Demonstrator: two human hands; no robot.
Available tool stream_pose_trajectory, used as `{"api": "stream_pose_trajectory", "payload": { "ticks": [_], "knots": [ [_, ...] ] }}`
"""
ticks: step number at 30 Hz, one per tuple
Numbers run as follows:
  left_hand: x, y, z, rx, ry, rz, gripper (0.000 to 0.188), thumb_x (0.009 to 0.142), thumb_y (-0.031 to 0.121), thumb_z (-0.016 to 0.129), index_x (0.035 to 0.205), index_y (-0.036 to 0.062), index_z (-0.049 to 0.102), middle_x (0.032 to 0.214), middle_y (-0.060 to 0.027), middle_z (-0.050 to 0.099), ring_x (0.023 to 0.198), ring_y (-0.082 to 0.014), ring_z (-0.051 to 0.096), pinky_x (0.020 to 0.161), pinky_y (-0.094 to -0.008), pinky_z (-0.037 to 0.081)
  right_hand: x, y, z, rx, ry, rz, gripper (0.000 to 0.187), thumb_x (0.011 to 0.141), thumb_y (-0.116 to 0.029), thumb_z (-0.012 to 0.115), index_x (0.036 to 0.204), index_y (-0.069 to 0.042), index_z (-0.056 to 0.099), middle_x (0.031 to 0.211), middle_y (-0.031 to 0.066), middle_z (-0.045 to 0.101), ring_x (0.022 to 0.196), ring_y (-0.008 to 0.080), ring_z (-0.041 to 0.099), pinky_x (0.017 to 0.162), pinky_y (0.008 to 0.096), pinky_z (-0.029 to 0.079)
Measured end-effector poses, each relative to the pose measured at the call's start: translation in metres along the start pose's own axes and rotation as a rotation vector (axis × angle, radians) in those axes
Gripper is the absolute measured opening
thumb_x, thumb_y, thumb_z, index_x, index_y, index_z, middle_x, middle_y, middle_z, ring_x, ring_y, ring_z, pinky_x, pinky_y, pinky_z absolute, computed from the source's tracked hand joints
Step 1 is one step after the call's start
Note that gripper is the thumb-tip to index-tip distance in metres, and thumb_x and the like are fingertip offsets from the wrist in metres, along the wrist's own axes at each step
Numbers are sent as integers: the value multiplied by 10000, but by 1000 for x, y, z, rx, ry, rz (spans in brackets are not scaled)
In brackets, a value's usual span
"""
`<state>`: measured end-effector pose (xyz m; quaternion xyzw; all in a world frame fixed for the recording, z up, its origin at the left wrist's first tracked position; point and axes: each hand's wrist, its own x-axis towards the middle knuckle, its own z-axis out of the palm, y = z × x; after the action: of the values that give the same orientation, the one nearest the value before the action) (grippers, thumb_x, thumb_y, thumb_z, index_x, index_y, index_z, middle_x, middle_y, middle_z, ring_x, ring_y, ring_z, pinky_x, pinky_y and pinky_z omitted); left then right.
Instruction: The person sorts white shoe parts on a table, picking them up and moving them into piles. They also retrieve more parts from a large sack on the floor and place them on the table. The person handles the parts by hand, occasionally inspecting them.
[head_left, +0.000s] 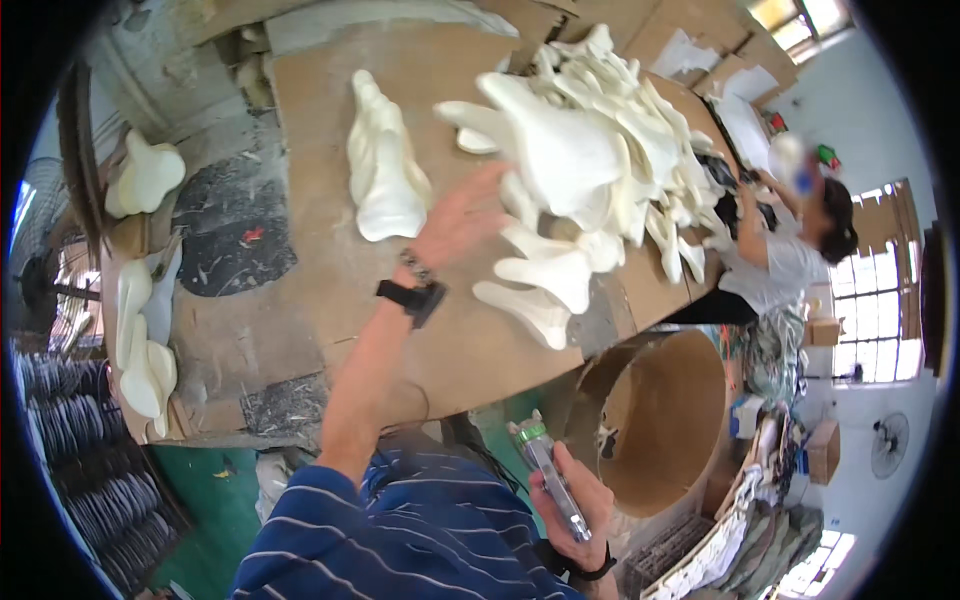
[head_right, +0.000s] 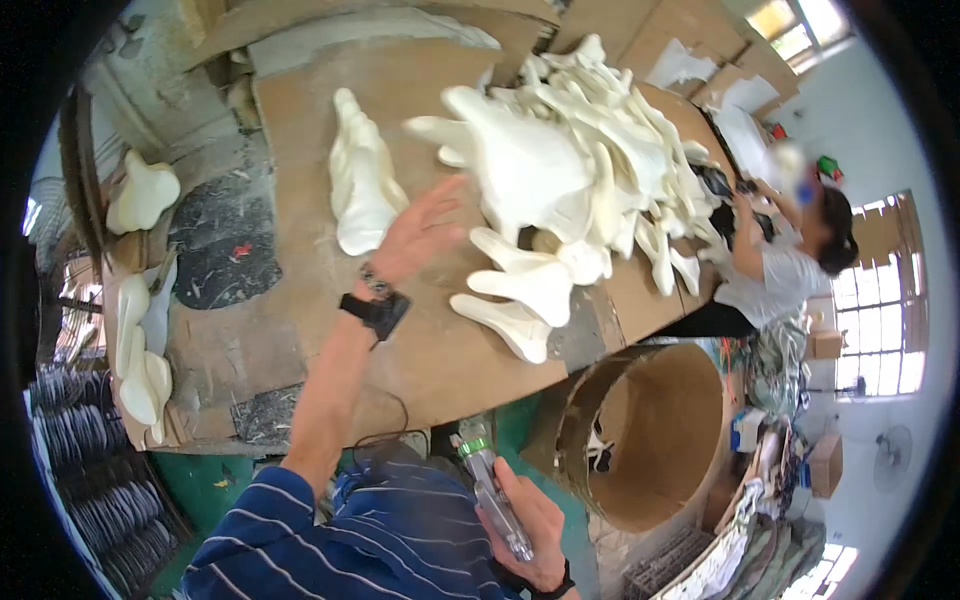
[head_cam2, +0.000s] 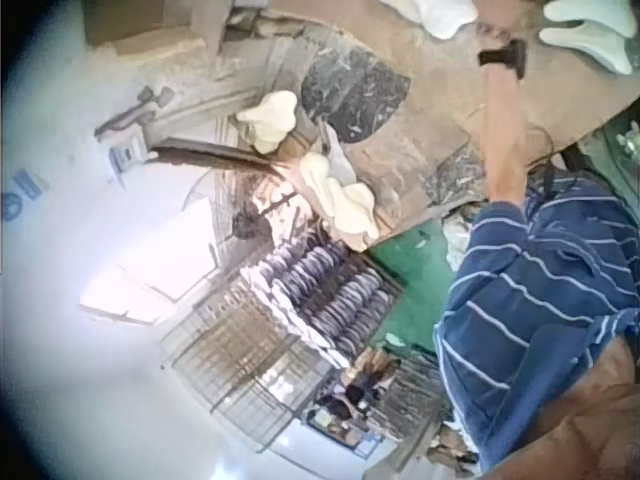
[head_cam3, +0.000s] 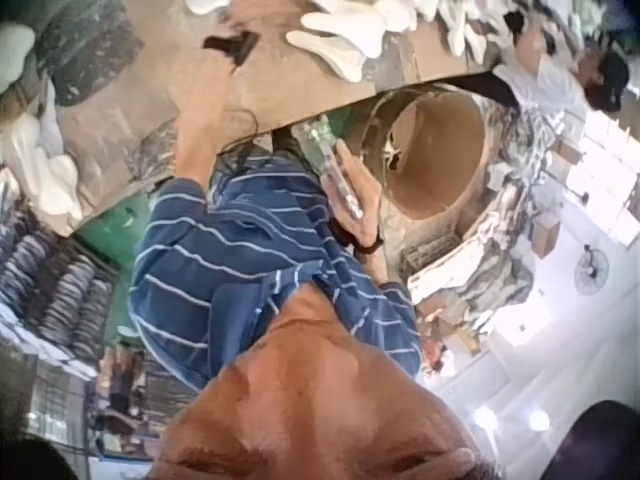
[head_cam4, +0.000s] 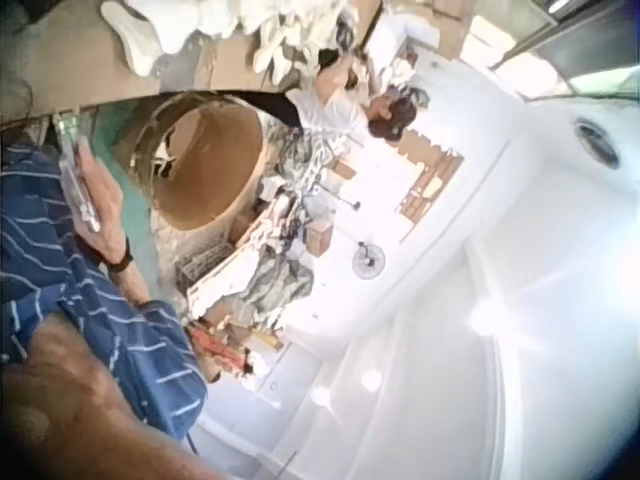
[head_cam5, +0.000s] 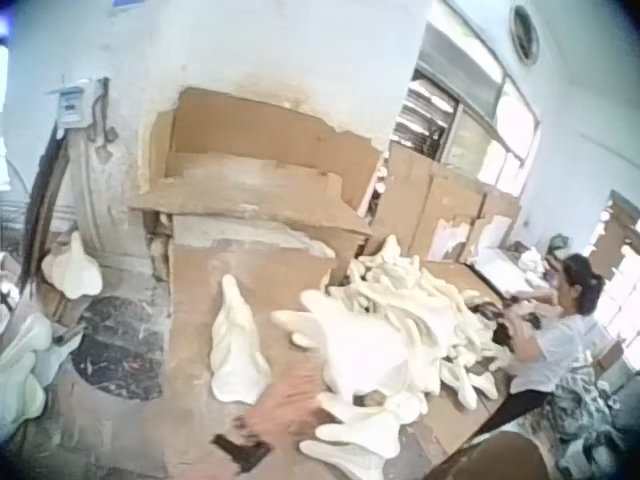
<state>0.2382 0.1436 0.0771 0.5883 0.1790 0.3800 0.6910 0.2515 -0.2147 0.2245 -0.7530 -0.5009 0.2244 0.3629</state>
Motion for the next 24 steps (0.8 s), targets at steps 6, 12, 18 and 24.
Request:
{"api": "stream_pose_trajectory", "payload": {
  "ticks": [6, 12, 18, 24],
  "knots": [
    [-4, -51, -86, 632, 488, 145, 490, 822, -12, 607, 1299, 100, 604, 1308, -149, 603, 1168, -341, 596, 1013, -405, 476, 10, -11, 5, -24, -133, 59, 566, 799, 19, 736, 1344, 12, 581, 941, 174, 704, 816, 284, 699, 753, 330, 547],
    [-25, -145, -185, 916, 551, -252, 490, 777, 7, 675, 1244, 145, 613, 1201, -122, 633, 1114, -305, 616, 952, -418, 491, 30, -14, 10, -39, -161, 30, 562, 771, 12, 757, 1309, 48, 596, 970, 197, 696, 808, 315, 686, 745, 328, 537],
    [-20, -157, -197, 938, 548, -223, 444, 762, 37, 715, 1188, 119, 619, 1103, -116, 663, 1005, -291, 641, 884, -417, 510, 48, -27, 13, -136, 114, -180, 500, 832, -66, 758, 1277, 94, 594, 922, 199, 714, 733, 209, 708, 706, 316, 556],
    [-41, -105, -177, 831, 604, -290, 425, 768, 72, 728, 1184, 84, 644, 980, -121, 685, 895, -305, 667, 812, -418, 530, 45, -18, 13, 30, 42, -37, 514, 865, -110, 760, 1302, 91, 581, 935, 176, 723, 767, 229, 711, 727, 328, 555]
  ]
}}
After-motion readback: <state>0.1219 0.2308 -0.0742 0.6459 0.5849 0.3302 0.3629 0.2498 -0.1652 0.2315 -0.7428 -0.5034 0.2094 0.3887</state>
